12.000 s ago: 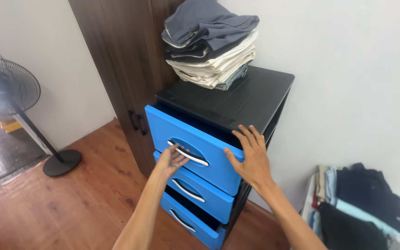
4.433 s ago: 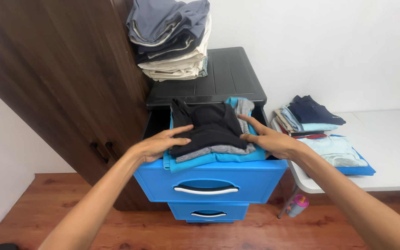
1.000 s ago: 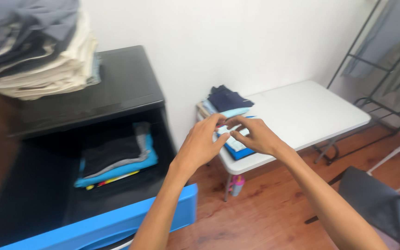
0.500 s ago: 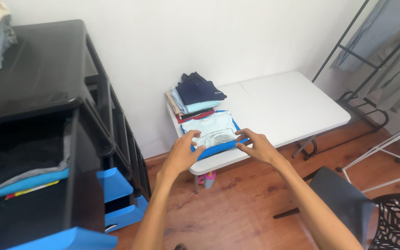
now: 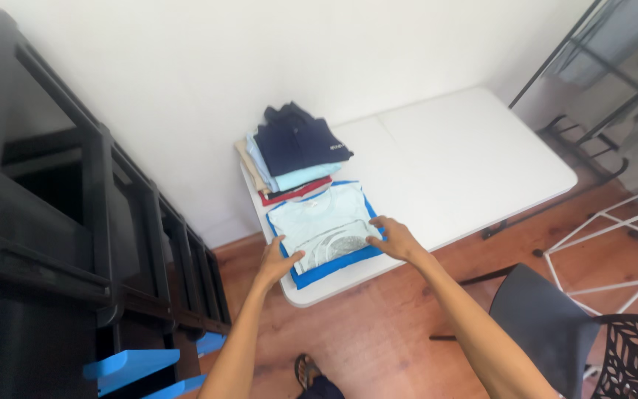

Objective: The person organizes clothes by picking up stacks of folded shirts and trousers from a table and a cabinet top and placing them into different drawers of a blue plastic storage unit.

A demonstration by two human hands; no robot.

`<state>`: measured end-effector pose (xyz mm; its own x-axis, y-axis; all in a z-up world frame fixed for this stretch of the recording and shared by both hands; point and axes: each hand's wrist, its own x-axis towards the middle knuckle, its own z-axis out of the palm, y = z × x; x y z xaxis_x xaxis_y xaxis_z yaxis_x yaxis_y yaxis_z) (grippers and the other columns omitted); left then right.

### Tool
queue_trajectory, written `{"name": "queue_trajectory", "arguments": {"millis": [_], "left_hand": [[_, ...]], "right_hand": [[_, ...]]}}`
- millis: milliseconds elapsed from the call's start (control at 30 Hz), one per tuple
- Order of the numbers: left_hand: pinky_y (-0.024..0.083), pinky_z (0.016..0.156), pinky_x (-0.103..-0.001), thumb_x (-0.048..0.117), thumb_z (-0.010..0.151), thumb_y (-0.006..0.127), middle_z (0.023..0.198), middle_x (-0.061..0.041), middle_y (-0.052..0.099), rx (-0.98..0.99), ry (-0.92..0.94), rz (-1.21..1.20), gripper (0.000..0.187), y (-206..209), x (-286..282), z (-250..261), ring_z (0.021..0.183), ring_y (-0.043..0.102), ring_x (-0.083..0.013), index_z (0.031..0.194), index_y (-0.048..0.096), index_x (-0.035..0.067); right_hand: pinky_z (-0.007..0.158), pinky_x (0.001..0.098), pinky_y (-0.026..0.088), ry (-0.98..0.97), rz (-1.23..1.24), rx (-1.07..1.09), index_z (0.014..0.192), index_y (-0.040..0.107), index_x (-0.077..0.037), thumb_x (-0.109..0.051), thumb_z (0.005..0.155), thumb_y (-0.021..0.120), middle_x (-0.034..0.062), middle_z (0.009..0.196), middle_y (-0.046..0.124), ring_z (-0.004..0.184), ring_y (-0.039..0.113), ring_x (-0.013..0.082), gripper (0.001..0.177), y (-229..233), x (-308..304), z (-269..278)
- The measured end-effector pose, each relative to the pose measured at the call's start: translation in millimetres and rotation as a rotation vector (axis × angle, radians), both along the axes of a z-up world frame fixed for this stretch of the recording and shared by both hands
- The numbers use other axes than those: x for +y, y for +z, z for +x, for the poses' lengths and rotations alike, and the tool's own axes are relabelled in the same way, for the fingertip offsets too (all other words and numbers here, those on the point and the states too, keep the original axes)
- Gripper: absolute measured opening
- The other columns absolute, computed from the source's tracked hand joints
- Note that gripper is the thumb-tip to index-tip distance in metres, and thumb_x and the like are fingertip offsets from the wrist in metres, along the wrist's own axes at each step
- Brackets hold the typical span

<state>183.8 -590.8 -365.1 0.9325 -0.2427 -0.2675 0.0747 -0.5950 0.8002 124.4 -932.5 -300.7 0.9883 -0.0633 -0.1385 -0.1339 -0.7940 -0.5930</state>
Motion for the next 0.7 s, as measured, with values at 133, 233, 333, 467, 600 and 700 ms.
{"name": "queue_trajectory", "arguments": {"millis": [133, 233, 333, 467, 600, 700], "left_hand": [[0.039, 0.113, -0.050, 0.048, 0.074, 0.083, 0.159, -0.022, 0.036, 0.399, 0.229, -0.195, 0.116, -27, -2, 16, 0.145, 0.041, -0.0360, 0.158, 0.015, 0.006], [0.042, 0.112, -0.051, 0.050, 0.071, 0.081, 0.158, -0.027, 0.034, 0.522, 0.304, -0.292, 0.131, -56, -12, 14, 0.143, 0.044, -0.0386, 0.161, -0.004, 0.007], [0.041, 0.115, -0.044, 0.047, 0.069, 0.088, 0.158, -0.031, 0.029, 0.291, 0.315, -0.347, 0.139, -72, -23, 6, 0.144, 0.040, -0.0382, 0.159, -0.009, 0.004], [0.042, 0.115, -0.041, 0.040, 0.061, 0.092, 0.157, -0.030, 0.030, 0.252, 0.312, -0.342, 0.147, -59, -41, 3, 0.145, 0.040, -0.0352, 0.159, -0.013, 0.008], [0.036, 0.118, -0.040, 0.034, 0.059, 0.097, 0.158, -0.030, 0.028, 0.301, 0.433, -0.288, 0.152, -39, -52, 12, 0.146, 0.037, -0.0348, 0.157, -0.016, 0.008], [0.039, 0.117, -0.040, 0.031, 0.058, 0.094, 0.157, -0.029, 0.033, 0.366, 0.498, -0.359, 0.151, -36, -59, 16, 0.144, 0.043, -0.0344, 0.157, -0.019, 0.009]], "right_hand": [[0.104, 0.0466, 0.050, -0.133, -0.090, 0.109, 0.138, 0.056, -0.010, -0.056, 0.081, 0.077, 0.0279, 0.136, 0.056, 0.124, 0.058, 0.0409, 0.076, -57, -18, 29], [0.107, 0.0499, 0.047, -0.195, -0.004, 0.196, 0.149, 0.040, -0.003, -0.063, 0.077, 0.076, 0.0350, 0.142, 0.046, 0.130, 0.052, 0.0458, 0.100, -80, -20, 40], [0.110, 0.0489, 0.046, -0.210, 0.084, 0.206, 0.156, 0.026, -0.002, -0.064, 0.073, 0.077, 0.0369, 0.143, 0.046, 0.132, 0.052, 0.0463, 0.116, -100, -15, 55], [0.111, 0.0471, 0.044, -0.090, 0.188, 0.155, 0.158, 0.008, 0.000, -0.063, 0.063, 0.085, 0.0383, 0.145, 0.042, 0.135, 0.049, 0.0467, 0.137, -114, -9, 64], [0.107, 0.0441, 0.049, -0.116, 0.292, 0.210, 0.157, -0.005, 0.000, -0.060, 0.057, 0.089, 0.0390, 0.144, 0.042, 0.131, 0.053, 0.0460, 0.149, -97, -2, 75], [0.107, 0.0416, 0.051, -0.103, 0.333, 0.299, 0.159, -0.005, -0.005, -0.058, 0.055, 0.088, 0.0350, 0.141, 0.049, 0.129, 0.058, 0.0424, 0.149, -83, 0, 82]]}}
